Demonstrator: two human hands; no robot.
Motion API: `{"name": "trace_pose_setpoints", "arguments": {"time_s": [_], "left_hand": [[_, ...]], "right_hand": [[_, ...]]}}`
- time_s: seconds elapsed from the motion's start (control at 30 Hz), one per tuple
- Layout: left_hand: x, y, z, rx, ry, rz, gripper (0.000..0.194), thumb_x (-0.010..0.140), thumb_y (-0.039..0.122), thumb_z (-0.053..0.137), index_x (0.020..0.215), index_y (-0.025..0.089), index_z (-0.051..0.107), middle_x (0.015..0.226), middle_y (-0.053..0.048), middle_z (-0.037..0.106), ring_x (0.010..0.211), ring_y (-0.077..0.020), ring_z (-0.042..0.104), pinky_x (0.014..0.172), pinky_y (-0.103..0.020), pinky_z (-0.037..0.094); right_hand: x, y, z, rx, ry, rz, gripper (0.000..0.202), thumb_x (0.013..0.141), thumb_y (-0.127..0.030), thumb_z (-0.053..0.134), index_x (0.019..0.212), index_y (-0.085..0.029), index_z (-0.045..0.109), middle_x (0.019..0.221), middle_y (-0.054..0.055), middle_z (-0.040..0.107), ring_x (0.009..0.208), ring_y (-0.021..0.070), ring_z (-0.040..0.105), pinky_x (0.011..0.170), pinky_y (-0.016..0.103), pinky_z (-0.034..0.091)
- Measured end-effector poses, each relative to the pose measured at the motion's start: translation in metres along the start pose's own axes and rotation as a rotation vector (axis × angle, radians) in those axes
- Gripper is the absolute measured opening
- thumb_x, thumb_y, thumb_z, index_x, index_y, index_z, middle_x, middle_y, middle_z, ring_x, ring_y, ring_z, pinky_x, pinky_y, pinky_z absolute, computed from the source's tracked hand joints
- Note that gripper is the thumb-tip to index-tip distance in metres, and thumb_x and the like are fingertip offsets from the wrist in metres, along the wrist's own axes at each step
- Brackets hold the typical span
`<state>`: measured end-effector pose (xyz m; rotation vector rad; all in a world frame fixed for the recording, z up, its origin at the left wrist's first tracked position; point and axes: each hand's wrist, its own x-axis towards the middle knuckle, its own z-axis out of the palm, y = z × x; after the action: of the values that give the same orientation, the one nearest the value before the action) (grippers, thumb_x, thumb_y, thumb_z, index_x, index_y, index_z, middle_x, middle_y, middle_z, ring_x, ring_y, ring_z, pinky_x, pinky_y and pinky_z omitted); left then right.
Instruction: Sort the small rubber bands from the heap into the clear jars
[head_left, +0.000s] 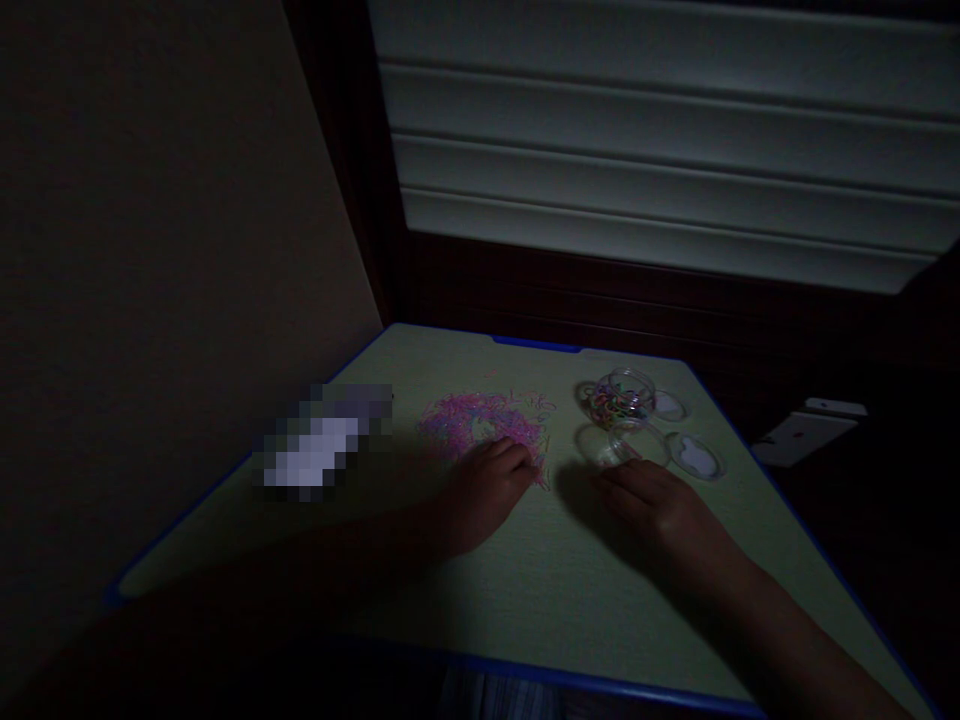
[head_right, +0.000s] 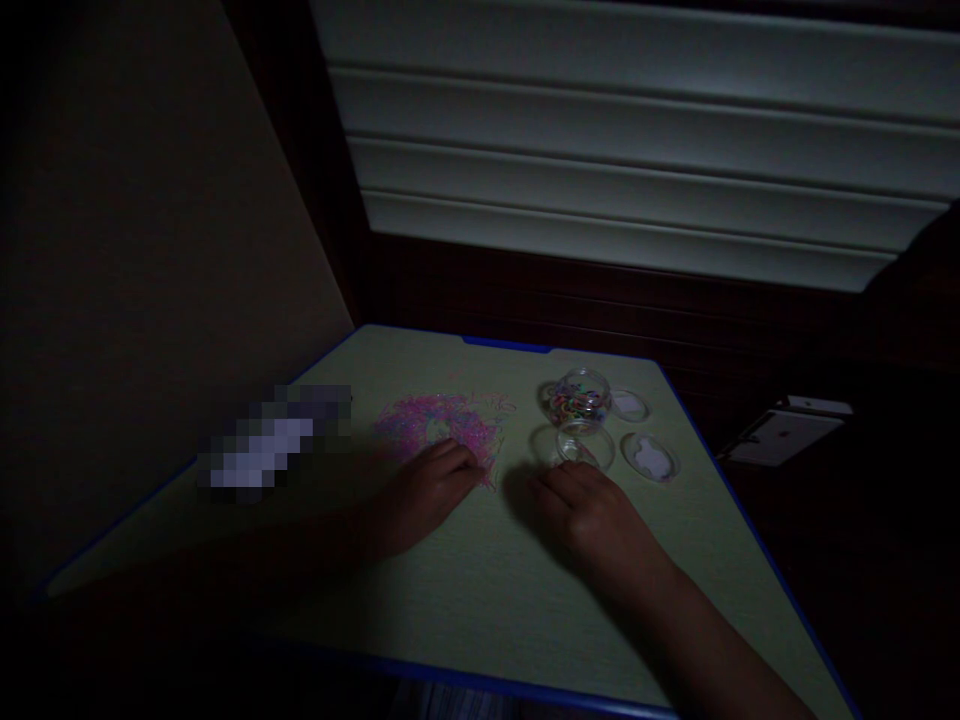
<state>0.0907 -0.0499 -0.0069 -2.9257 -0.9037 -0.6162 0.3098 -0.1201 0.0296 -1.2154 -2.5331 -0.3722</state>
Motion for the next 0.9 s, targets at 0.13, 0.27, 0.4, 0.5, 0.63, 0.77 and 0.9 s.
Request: {"name": "trace_pose_setpoints", "arguments": {"time_s": [0.13,0.27,0.4,0.5,0.63,0.77,0.9], "left_hand": [[0.000,0.000,-0.003,0.001,-0.020,0.014,0.018,0.087,0.019,0.040,0.083,0.014,0.057,0.085,-0.004,0.052,0.083,-0.0153,0.045,0.072,-0.029,0.038],[0.000,0.000,-0.006,0.020,-0.046,0.017,0.018,0.087,0.019,0.040,0.083,0.015,0.057,0.086,-0.005,0.053,0.084,-0.0154,0.045,0.073,-0.029,0.038],[0.000,0.000,-0.007,0.023,-0.049,0.012,0.019,0.087,0.019,0.039,0.083,0.015,0.057,0.087,-0.005,0.053,0.084,-0.0157,0.045,0.072,-0.029,0.038],[0.000,0.000,-0.008,0.018,-0.033,0.022,0.019,0.087,0.019,0.039,0.083,0.015,0.057,0.086,-0.005,0.053,0.083,-0.0158,0.045,0.072,-0.029,0.038],[0.000,0.001,-0.010,0.005,-0.007,0.034,0.019,0.086,0.019,0.039,0.083,0.014,0.058,0.086,-0.006,0.053,0.083,-0.0159,0.045,0.072,-0.030,0.038],[0.000,0.002,-0.010,0.004,-0.004,0.038,0.019,0.086,0.019,0.039,0.082,0.014,0.058,0.084,-0.005,0.053,0.082,-0.0158,0.046,0.072,-0.030,0.038],[-0.002,0.002,-0.008,-0.004,0.034,0.056,0.019,0.086,0.017,0.039,0.083,0.015,0.058,0.084,-0.005,0.054,0.082,-0.0156,0.046,0.073,-0.030,0.038]], "right_hand": [[0.001,0.000,0.000,0.011,-0.020,0.003,0.022,0.079,-0.011,0.048,0.099,-0.013,0.058,0.084,0.010,0.060,0.078,0.0181,0.053,0.069,0.030,0.044],[0.001,0.000,0.001,0.020,-0.021,0.003,0.023,0.080,-0.011,0.047,0.100,-0.013,0.058,0.085,0.010,0.060,0.080,0.0184,0.053,0.070,0.031,0.044],[0.000,0.000,0.001,0.020,-0.022,0.002,0.022,0.080,-0.011,0.047,0.099,-0.013,0.059,0.086,0.011,0.060,0.081,0.0190,0.053,0.070,0.031,0.044],[0.001,-0.001,0.001,0.017,-0.019,0.005,0.022,0.080,-0.011,0.047,0.098,-0.013,0.059,0.085,0.011,0.060,0.079,0.0186,0.053,0.069,0.031,0.044],[0.002,0.000,0.001,0.017,0.007,-0.008,0.022,0.080,-0.012,0.047,0.098,-0.013,0.059,0.084,0.011,0.060,0.077,0.0183,0.053,0.068,0.031,0.044],[0.001,0.000,0.002,0.025,0.001,-0.009,0.023,0.081,-0.012,0.045,0.099,-0.013,0.059,0.084,0.010,0.060,0.076,0.0180,0.053,0.067,0.030,0.044],[0.001,0.000,0.003,0.030,-0.009,-0.001,0.023,0.081,-0.012,0.046,0.100,-0.013,0.058,0.083,0.010,0.060,0.078,0.0179,0.053,0.067,0.030,0.044]]}}
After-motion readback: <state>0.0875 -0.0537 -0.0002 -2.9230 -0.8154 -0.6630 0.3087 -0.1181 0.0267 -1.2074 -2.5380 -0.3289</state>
